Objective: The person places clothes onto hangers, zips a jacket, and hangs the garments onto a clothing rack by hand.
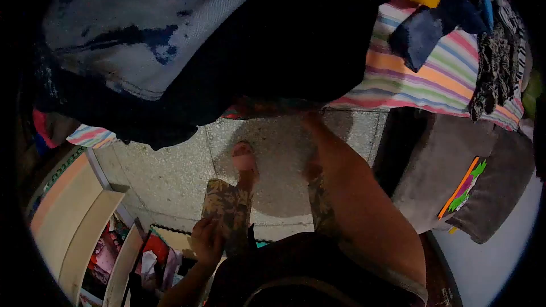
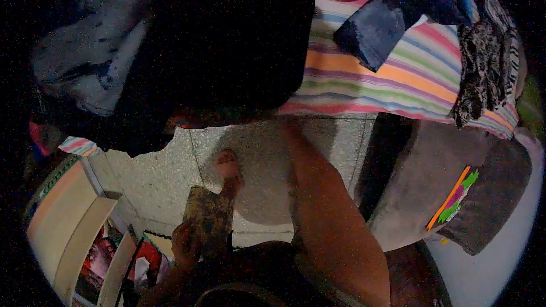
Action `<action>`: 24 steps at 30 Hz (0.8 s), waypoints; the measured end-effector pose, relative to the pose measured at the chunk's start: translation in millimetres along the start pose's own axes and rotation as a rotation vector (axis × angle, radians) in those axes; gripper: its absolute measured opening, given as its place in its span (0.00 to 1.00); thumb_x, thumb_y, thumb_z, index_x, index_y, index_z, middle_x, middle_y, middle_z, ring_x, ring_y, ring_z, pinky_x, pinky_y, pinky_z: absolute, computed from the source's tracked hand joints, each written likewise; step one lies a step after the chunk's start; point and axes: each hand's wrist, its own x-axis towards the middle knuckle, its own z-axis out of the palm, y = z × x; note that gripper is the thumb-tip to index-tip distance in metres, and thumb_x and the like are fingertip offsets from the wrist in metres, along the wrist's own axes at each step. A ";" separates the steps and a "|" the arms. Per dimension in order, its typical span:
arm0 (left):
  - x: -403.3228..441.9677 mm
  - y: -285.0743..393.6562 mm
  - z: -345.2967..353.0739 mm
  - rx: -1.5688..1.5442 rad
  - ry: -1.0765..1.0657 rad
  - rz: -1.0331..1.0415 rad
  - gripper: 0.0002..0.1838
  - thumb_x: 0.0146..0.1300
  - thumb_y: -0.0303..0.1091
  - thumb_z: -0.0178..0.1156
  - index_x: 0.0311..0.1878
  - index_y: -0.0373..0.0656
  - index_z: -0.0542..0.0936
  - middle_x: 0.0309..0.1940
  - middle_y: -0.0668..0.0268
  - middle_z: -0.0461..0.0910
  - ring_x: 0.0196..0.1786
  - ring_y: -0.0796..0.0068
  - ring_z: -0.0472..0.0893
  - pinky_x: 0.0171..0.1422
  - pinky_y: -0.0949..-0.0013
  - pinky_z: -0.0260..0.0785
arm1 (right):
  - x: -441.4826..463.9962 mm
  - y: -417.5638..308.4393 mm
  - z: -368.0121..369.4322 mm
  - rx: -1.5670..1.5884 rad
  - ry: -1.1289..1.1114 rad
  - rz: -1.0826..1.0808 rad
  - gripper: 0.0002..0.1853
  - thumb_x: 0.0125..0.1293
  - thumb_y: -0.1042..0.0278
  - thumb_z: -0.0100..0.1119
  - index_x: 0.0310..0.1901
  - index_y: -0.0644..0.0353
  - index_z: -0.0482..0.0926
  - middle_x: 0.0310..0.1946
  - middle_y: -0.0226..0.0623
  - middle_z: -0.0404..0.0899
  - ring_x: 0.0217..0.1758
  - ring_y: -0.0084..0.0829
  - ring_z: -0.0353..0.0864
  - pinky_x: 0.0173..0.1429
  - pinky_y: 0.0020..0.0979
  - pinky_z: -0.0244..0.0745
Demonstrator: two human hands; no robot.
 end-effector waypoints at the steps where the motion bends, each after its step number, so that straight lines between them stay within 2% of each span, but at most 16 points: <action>1: 0.9 -3.1 0.5 -0.043 0.027 0.037 0.15 0.51 0.30 0.56 0.43 0.36 0.75 0.47 0.52 0.73 0.50 0.52 0.71 0.56 0.55 0.62 | 1.2 -0.6 2.1 0.003 0.003 0.009 0.17 0.59 0.60 0.47 0.45 0.61 0.76 0.45 0.48 0.74 0.50 0.47 0.72 0.57 0.47 0.63; 4: -9.7 -10.2 0.8 0.046 0.014 -0.094 0.14 0.51 0.30 0.56 0.42 0.36 0.75 0.45 0.52 0.73 0.49 0.52 0.71 0.54 0.55 0.63 | 4.5 0.1 5.1 0.007 0.006 0.029 0.17 0.59 0.61 0.47 0.45 0.61 0.76 0.45 0.48 0.74 0.50 0.47 0.73 0.57 0.47 0.63; 7: -6.4 -22.2 3.3 0.074 -0.007 -0.049 0.13 0.50 0.30 0.57 0.41 0.37 0.75 0.44 0.50 0.73 0.47 0.50 0.72 0.53 0.54 0.63 | 11.5 2.9 8.0 0.014 0.008 0.051 0.17 0.59 0.61 0.47 0.45 0.60 0.76 0.46 0.47 0.74 0.49 0.47 0.73 0.56 0.47 0.63; 9: -8.0 -20.0 -2.4 0.040 -0.066 -0.164 0.13 0.50 0.29 0.57 0.41 0.37 0.75 0.44 0.49 0.73 0.47 0.50 0.72 0.53 0.54 0.63 | 17.9 3.2 12.4 0.014 0.012 0.058 0.17 0.59 0.61 0.47 0.46 0.60 0.75 0.46 0.47 0.74 0.49 0.47 0.73 0.56 0.47 0.63; 12: -16.1 -34.6 8.7 -0.099 -0.098 -0.446 0.12 0.51 0.28 0.56 0.40 0.37 0.75 0.43 0.49 0.73 0.47 0.49 0.73 0.52 0.55 0.64 | 27.2 5.8 21.2 0.012 0.013 0.068 0.17 0.58 0.62 0.48 0.46 0.60 0.75 0.46 0.47 0.74 0.49 0.47 0.73 0.56 0.46 0.64; 14: -20.9 -43.9 14.4 -0.121 -0.030 -0.411 0.12 0.51 0.28 0.55 0.40 0.37 0.75 0.43 0.49 0.73 0.46 0.49 0.73 0.50 0.55 0.65 | 30.8 5.8 28.3 0.014 0.012 0.075 0.17 0.58 0.62 0.48 0.46 0.60 0.75 0.46 0.47 0.74 0.49 0.47 0.73 0.55 0.46 0.64; 16: -14.8 -25.5 7.5 -0.051 0.099 -0.122 0.12 0.51 0.28 0.55 0.41 0.37 0.75 0.43 0.50 0.73 0.46 0.49 0.73 0.49 0.55 0.66 | 25.2 4.6 32.5 0.023 0.008 0.080 0.17 0.58 0.62 0.48 0.46 0.60 0.75 0.47 0.47 0.74 0.49 0.47 0.73 0.55 0.46 0.64; 18: -19.6 -27.9 6.6 -0.277 0.033 -0.401 0.13 0.51 0.28 0.55 0.41 0.38 0.75 0.43 0.50 0.73 0.46 0.49 0.73 0.50 0.56 0.66 | 16.4 2.4 28.2 0.020 0.009 0.071 0.17 0.58 0.63 0.48 0.47 0.60 0.75 0.47 0.47 0.74 0.49 0.47 0.73 0.55 0.46 0.64; 20: -28.8 -30.8 8.6 -0.359 -0.006 -0.500 0.13 0.50 0.27 0.55 0.42 0.38 0.75 0.43 0.51 0.73 0.46 0.50 0.73 0.50 0.56 0.66 | -1.8 -0.3 23.0 0.020 0.000 0.052 0.17 0.58 0.63 0.48 0.47 0.60 0.75 0.47 0.47 0.74 0.48 0.47 0.73 0.54 0.46 0.64; 24: -24.2 -21.8 9.7 -0.131 -0.029 -0.187 0.13 0.50 0.27 0.55 0.41 0.39 0.76 0.43 0.52 0.74 0.45 0.50 0.73 0.49 0.56 0.66 | -52.3 -5.0 -3.4 0.022 -0.014 0.010 0.17 0.58 0.63 0.48 0.47 0.60 0.75 0.47 0.46 0.74 0.48 0.47 0.74 0.54 0.46 0.65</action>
